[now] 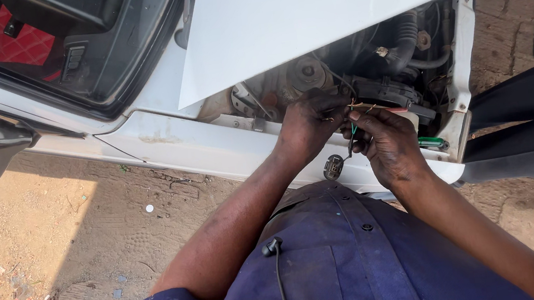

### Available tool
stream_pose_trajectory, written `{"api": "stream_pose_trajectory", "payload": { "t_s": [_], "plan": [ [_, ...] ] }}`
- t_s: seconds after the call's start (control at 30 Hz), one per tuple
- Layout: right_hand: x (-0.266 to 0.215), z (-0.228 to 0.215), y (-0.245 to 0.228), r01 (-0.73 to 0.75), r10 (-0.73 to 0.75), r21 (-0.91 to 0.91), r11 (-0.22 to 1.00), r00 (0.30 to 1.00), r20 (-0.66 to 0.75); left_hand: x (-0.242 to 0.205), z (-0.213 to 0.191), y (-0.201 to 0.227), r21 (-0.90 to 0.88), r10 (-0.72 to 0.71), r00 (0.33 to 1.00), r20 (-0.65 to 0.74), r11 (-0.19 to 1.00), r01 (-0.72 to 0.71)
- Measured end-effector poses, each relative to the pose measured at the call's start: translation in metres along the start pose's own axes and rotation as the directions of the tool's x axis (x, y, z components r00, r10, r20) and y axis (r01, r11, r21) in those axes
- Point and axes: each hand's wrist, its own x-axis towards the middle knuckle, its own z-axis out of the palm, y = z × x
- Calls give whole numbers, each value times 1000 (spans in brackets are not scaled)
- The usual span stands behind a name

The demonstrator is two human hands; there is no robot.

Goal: The person strips wire insulation using pliers, wraps tape around the exposed wire, and connects the wire to a component inside the engine bay.

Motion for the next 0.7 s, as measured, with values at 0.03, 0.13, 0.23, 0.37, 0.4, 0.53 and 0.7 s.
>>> {"api": "stream_pose_trajectory", "payload": {
  "t_s": [0.03,0.13,0.23,0.37,0.4,0.53,0.7],
  "plan": [
    [1,0,0,0,0,5,1000,1000,5,1,0,1,16,29,1000,-9,999,-28],
    [3,-1,0,-3,2,21,1000,1000,23,1,0,3,41,75,997,-23,996,-74],
    [1,-3,3,-1,-1,39,999,999,49,-1,1,4,30,36,999,-10,999,-36],
    [1,-4,6,-10,7,61,998,998,59,-2,2,5,9,-52,998,41,999,52],
    [0,-5,6,-19,15,63,998,998,55,-2,3,5,-4,-77,996,54,997,78],
    [2,-5,8,-77,66,113,991,994,90,-1,1,1,-63,-127,986,109,989,134],
    [5,-6,10,-195,182,169,966,979,89,3,-6,-5,-94,-167,967,191,978,187]
  ]
}}
